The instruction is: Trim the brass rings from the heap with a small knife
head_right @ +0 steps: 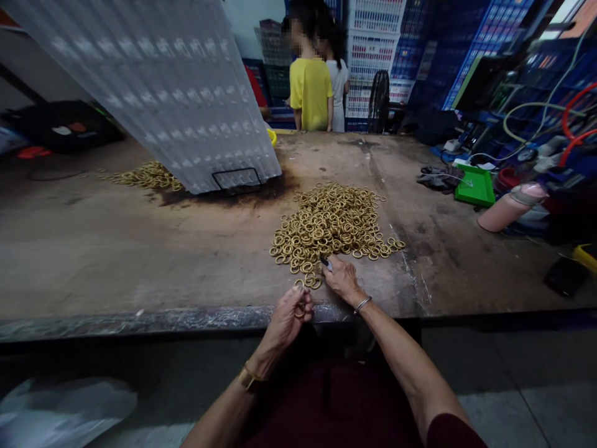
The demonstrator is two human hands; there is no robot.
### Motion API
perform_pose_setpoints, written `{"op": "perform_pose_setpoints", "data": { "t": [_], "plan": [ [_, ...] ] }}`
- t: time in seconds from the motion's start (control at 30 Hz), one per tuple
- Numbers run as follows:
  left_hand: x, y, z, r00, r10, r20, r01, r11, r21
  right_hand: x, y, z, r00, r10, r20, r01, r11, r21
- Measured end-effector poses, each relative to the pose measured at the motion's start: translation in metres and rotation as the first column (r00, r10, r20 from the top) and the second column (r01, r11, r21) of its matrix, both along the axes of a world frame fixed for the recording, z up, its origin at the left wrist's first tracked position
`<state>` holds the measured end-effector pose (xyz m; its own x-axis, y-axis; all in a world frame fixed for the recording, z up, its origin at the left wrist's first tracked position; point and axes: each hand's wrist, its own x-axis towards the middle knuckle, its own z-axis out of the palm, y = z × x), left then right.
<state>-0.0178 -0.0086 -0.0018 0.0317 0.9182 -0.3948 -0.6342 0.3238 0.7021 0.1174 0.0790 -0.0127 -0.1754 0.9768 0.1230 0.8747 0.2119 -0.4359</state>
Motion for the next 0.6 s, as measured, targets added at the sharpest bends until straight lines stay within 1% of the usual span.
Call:
{"op": "perform_pose_setpoints", "data": {
  "t": [0.1,0.17,0.23,0.3,0.37,0.47,0.53,0.6],
  "plan": [
    [0.004,0.01,0.001,0.983,0.031,-0.18,-0.022,0.998,0.055,0.015,-0.008,-0.005,0.983,0.095,-0.154,-0.075,0.989,0.131],
    [0.007,0.017,0.0,0.964,0.022,-0.264,-0.002,0.997,0.075,0.021,-0.015,-0.008,0.964,0.149,-0.221,-0.105,0.974,0.199],
    [0.011,0.024,-0.001,0.95,-0.012,-0.311,0.041,0.995,0.088,0.025,-0.02,-0.011,0.946,0.192,-0.263,-0.128,0.962,0.241],
    [0.016,0.03,-0.003,0.947,-0.063,-0.316,0.097,0.991,0.093,0.027,-0.025,-0.012,0.933,0.207,-0.295,-0.133,0.958,0.253],
    [0.019,0.032,-0.004,0.952,-0.104,-0.286,0.137,0.986,0.094,0.028,-0.028,-0.012,0.925,0.182,-0.333,-0.111,0.969,0.222],
    [0.023,0.033,-0.005,0.963,-0.1,-0.251,0.131,0.985,0.109,0.026,-0.033,-0.007,0.893,0.091,-0.441,-0.063,0.995,0.078],
    [0.024,0.031,-0.003,0.952,-0.086,-0.294,0.129,0.983,0.131,0.024,-0.035,0.001,0.848,0.019,-0.529,-0.052,0.997,-0.048],
    [0.025,0.028,-0.001,0.927,-0.074,-0.368,0.143,0.976,0.162,0.022,-0.037,0.008,0.811,-0.031,-0.584,-0.062,0.988,-0.139]
  ]
}}
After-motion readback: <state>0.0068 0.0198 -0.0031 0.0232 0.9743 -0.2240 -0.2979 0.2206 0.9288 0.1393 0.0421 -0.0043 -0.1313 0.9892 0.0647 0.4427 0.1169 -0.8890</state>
